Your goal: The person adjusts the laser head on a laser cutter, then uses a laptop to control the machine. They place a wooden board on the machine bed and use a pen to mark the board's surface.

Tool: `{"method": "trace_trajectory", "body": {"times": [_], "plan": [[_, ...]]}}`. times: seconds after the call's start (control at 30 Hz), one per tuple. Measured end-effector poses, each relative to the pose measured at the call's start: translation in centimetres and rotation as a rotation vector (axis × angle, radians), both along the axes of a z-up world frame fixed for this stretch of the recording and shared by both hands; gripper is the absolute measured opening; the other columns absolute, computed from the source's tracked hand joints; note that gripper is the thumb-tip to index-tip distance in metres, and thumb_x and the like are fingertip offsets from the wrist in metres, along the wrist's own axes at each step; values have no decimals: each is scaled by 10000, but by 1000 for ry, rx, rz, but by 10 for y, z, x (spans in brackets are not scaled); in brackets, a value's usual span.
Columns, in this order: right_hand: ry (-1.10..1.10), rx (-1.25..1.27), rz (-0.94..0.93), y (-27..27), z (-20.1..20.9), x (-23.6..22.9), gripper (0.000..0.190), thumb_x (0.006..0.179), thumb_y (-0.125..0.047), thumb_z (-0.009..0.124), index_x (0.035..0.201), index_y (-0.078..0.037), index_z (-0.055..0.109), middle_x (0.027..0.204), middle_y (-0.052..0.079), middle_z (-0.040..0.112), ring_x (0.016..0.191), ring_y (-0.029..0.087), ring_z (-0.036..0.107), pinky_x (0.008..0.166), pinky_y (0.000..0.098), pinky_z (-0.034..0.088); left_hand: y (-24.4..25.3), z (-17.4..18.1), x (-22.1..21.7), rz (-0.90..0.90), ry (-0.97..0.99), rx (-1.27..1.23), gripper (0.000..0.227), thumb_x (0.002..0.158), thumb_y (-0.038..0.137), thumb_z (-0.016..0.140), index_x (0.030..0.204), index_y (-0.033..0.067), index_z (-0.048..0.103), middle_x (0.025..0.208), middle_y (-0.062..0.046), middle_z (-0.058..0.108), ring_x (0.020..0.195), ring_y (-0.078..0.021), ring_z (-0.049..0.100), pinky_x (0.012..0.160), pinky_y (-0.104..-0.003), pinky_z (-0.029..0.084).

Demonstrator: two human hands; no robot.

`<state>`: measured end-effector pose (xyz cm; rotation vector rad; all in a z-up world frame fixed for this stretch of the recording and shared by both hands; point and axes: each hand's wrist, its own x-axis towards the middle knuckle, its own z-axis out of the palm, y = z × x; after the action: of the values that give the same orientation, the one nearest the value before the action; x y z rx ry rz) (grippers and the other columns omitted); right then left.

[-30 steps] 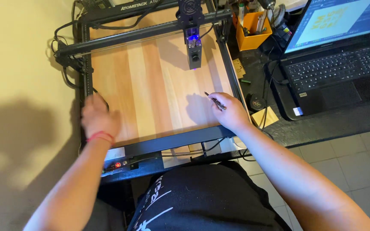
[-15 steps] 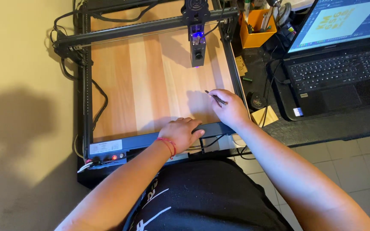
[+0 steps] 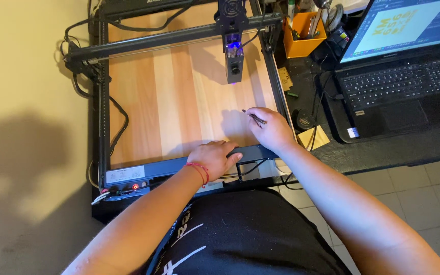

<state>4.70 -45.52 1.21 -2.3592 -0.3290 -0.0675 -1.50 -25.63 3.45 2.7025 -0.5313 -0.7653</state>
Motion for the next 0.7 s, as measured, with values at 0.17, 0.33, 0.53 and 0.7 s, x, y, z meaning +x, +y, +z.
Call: {"method": "trace_trajectory", "body": {"times": [0.17,0.33,0.53,0.7], "plan": [[11,-4,23,-3,0,-1,217,960,-243,567,1110,-173,708,1035,114,737,995,361,680,860,479,547,-2,-5,1,1,4,0,541,992,574,227,1378,287,475,1248,-81,635,1218,-324,595,1036,-486,451],[5,-19,35,-5,-1,0,226,959,-234,560,1129,-176,697,1035,123,738,998,361,681,852,485,549,-2,-5,0,-2,3,2,545,993,575,219,1376,283,474,1251,-82,634,1222,-321,593,1036,-487,450],[12,-14,19,-5,4,0,159,950,-210,582,1084,-150,644,983,131,737,970,377,682,818,506,545,-2,0,0,-3,3,10,537,996,561,220,1374,282,478,1248,-80,635,1216,-323,595,1030,-488,453],[-2,-21,31,-4,7,0,115,955,-188,594,1032,-140,663,939,134,741,930,367,699,781,475,563,-1,1,-1,-4,-2,7,524,995,558,222,1353,281,487,1229,-78,639,1198,-324,605,1016,-487,462]]}}
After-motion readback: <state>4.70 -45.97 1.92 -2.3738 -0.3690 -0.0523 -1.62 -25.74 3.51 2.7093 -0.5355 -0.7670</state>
